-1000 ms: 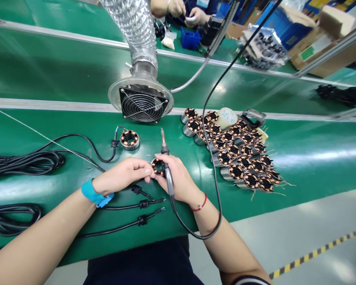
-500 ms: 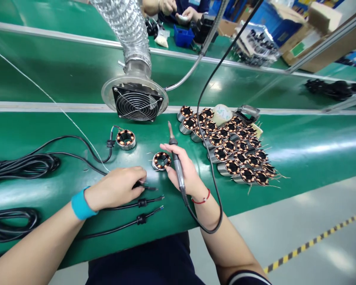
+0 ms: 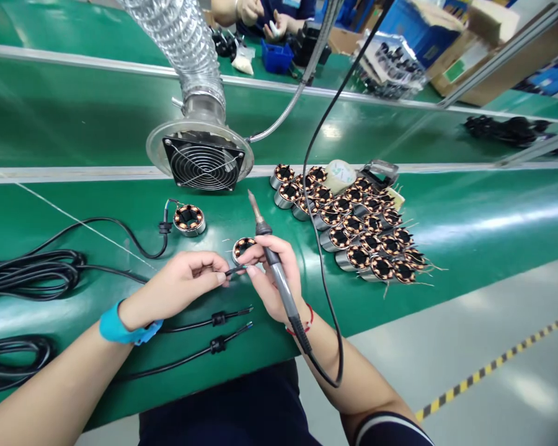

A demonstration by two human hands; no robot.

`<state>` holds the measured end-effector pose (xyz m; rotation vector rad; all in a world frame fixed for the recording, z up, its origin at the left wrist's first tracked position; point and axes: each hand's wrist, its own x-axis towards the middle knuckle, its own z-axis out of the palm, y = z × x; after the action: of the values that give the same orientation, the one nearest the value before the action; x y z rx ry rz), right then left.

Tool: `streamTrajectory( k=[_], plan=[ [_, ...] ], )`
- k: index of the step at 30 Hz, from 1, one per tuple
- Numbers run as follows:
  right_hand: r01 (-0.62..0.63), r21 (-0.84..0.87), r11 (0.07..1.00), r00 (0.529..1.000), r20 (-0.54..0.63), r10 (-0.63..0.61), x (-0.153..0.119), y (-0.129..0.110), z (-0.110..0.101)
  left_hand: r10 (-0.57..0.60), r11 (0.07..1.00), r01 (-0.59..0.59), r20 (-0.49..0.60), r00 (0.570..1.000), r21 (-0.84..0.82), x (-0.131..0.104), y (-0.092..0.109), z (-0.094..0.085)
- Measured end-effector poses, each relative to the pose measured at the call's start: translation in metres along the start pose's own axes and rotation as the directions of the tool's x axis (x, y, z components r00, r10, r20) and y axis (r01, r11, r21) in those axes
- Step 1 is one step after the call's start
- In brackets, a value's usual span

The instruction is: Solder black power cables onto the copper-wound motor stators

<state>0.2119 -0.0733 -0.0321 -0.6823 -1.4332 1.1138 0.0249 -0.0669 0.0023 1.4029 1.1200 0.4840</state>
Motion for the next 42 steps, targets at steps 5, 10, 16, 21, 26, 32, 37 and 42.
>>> streamTrajectory(
  k=[5, 10, 16, 21, 26, 32, 37, 42],
  plan=[
    [-0.051, 0.093, 0.994, 0.999, 0.024, 0.049, 0.000, 0.001, -0.002, -0.009, 0.999, 0.012, 0.068, 0.998, -0.037, 0.001, 0.000, -0.003],
    [-0.017, -0.006, 1.000, 0.997, 0.072, 0.018, 0.002, 0.001, -0.005, -0.036, 0.997, 0.043, 0.095, 0.995, -0.071, 0.001, -0.001, -0.003],
    [-0.078, -0.002, 0.997, 0.997, 0.023, 0.078, 0.001, 0.004, -0.004, -0.002, 0.974, -0.035, -0.161, 0.987, -0.224, 0.002, -0.002, 0.006],
    [-0.096, -0.019, 0.995, 0.994, 0.053, 0.097, 0.000, 0.005, -0.001, 0.131, 0.988, -0.143, -0.178, 0.975, -0.053, -0.002, -0.005, 0.012],
    [-0.063, -0.059, 0.996, 0.995, 0.068, 0.067, 0.000, 0.004, -0.001, 0.222, 0.968, -0.198, -0.158, 0.962, 0.158, -0.003, -0.005, 0.015],
    [0.031, -0.098, 0.995, 0.995, 0.095, -0.022, 0.001, 0.001, -0.001, 0.284, 0.940, -0.249, -0.129, 0.950, 0.232, -0.004, -0.003, 0.011],
    [0.049, -0.167, 0.985, 0.998, 0.040, -0.043, 0.000, -0.004, 0.003, 0.058, 0.996, -0.054, 0.052, 0.997, -0.078, -0.005, 0.003, 0.008],
    [0.050, -0.229, 0.972, 0.997, 0.069, -0.035, -0.001, -0.003, 0.001, -0.049, 0.991, 0.051, 0.019, 0.999, -0.126, -0.003, 0.004, 0.007]
  ],
)
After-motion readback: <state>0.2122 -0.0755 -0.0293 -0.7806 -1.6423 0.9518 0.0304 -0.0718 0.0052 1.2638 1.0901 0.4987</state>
